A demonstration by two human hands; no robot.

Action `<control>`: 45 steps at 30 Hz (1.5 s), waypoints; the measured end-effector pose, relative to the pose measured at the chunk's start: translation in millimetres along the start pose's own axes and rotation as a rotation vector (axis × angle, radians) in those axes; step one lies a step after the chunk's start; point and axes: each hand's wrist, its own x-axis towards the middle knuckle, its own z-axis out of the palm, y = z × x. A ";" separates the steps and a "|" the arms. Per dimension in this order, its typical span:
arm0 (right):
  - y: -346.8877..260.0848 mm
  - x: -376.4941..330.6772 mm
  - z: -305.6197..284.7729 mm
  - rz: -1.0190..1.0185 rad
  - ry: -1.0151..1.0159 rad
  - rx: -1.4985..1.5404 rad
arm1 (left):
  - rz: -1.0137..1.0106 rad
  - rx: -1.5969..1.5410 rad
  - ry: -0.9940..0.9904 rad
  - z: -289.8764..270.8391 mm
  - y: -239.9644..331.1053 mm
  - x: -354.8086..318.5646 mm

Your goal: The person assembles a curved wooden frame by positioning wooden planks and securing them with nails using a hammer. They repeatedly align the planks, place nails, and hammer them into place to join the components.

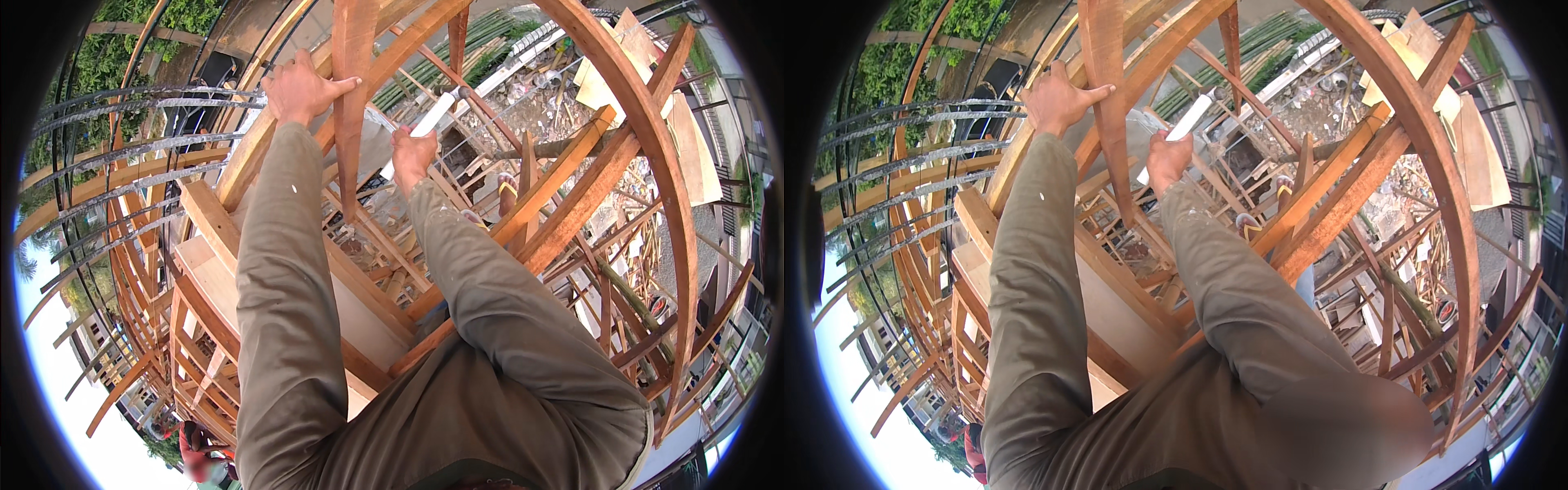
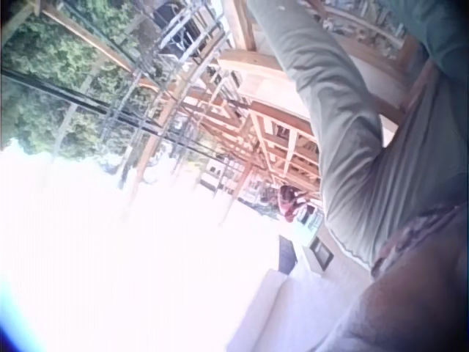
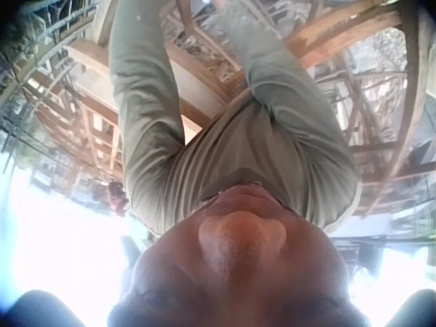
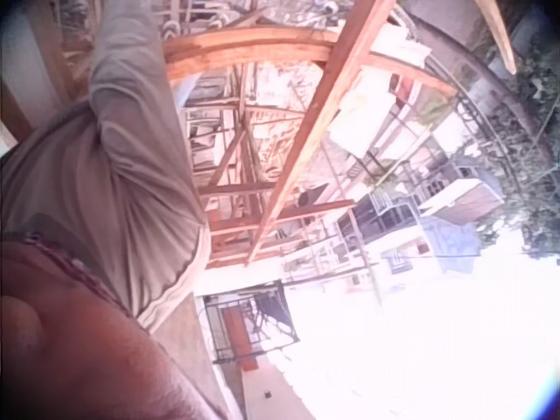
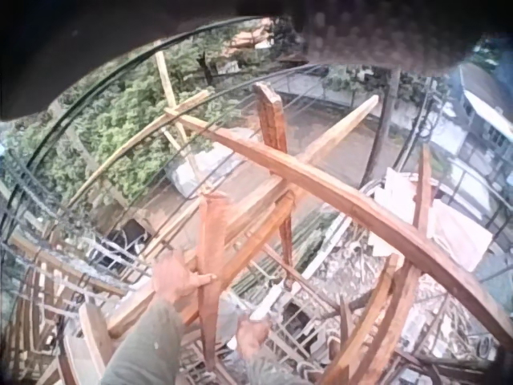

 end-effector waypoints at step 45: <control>-137.5 -4.6 54.4 -0.338 -0.121 -0.314 | -0.368 -1.423 -0.123 64.5 24.6 -43.4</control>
